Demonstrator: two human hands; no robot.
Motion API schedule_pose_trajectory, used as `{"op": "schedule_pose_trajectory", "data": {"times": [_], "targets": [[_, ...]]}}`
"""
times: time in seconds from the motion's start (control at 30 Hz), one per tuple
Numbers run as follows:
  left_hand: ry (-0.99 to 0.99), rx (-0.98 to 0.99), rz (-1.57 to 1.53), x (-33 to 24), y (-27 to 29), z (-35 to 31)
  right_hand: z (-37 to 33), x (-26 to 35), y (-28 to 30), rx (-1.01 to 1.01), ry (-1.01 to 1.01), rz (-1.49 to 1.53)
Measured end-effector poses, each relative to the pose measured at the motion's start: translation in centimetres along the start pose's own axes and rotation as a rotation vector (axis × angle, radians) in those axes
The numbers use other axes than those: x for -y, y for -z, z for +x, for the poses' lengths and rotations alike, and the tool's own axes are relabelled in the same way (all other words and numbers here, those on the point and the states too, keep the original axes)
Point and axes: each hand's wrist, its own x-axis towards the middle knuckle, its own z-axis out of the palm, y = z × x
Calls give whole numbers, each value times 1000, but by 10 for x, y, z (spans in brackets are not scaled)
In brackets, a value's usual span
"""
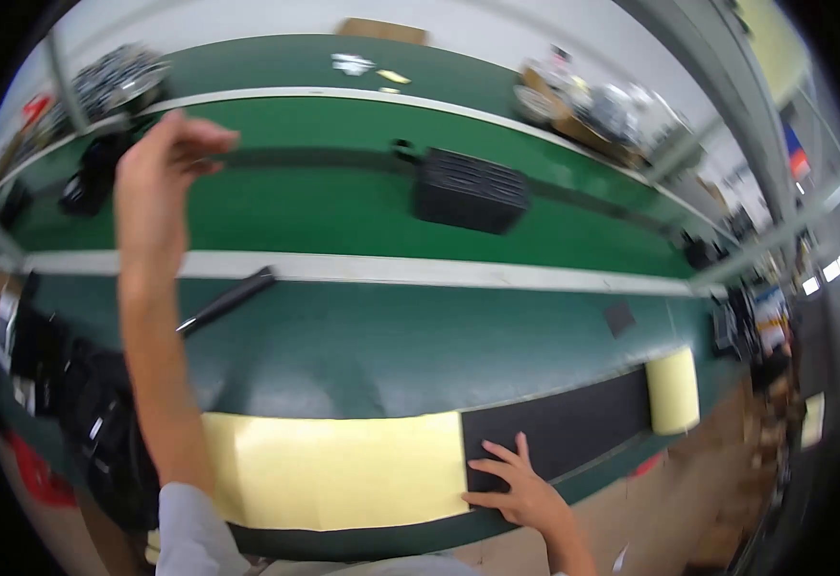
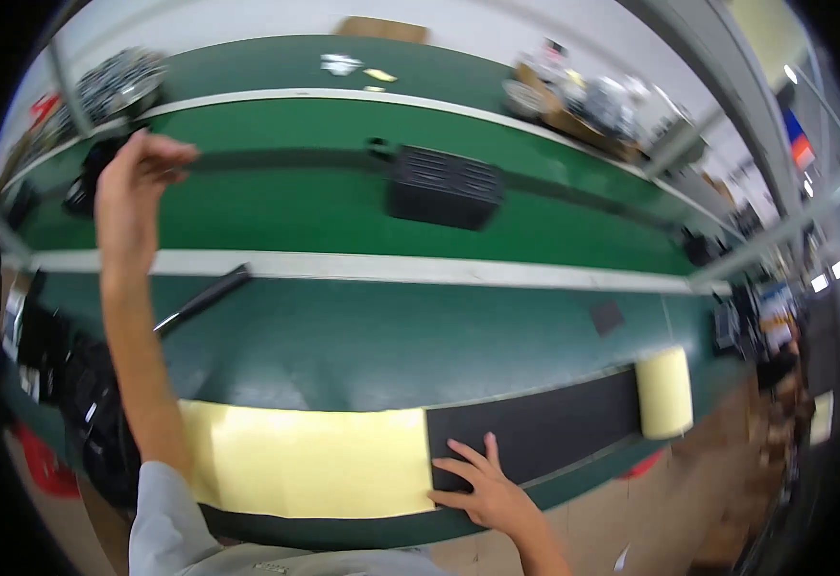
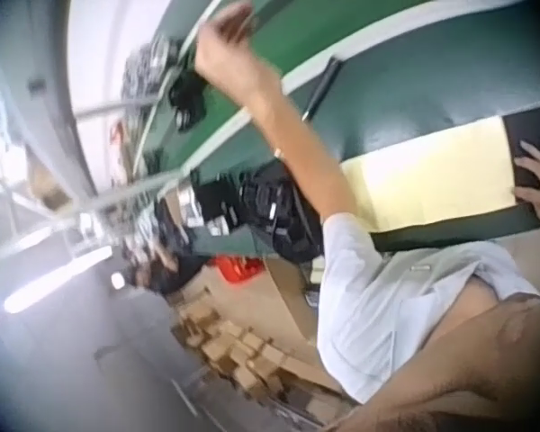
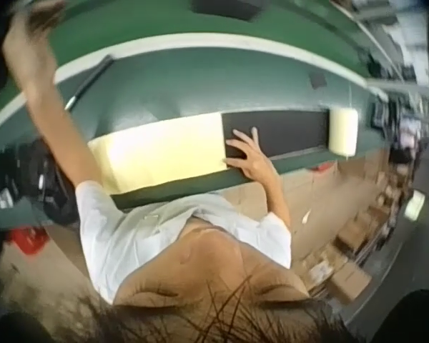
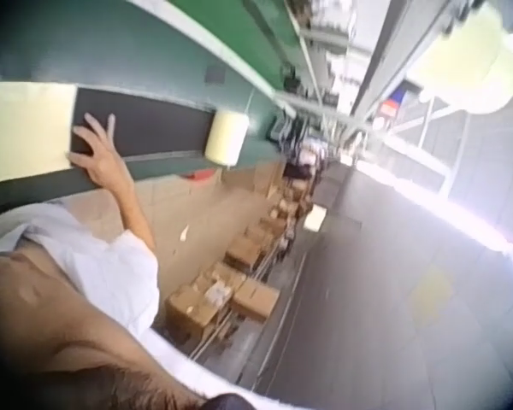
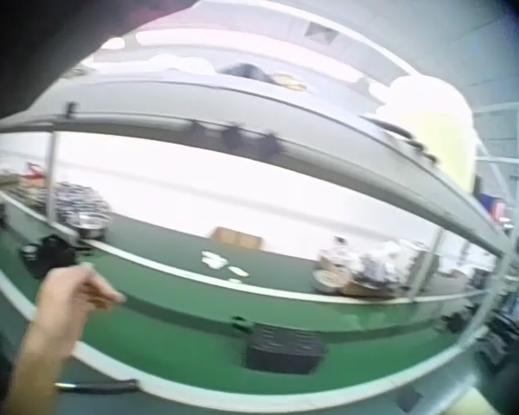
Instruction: Assembling the internal components and housing of portable speakers on an assembly line.
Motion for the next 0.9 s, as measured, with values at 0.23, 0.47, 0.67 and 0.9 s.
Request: {"op": "schedule_pose_trajectory", "data": {"times": [0.23,0.47,0.67,0.9], "targets": [[-48,-106,9,-21,-14,-1,5,4,10,-169,207,-202],[-18,-18,93,-26,-4,-8,-8,-16,1,-533,-213,992],[-146,438,346,-25,-62,-44,55,6,48,-732,-369,667],[-163,880,471,-42,-104,-97,182,62,75,-811,35,664]]}}
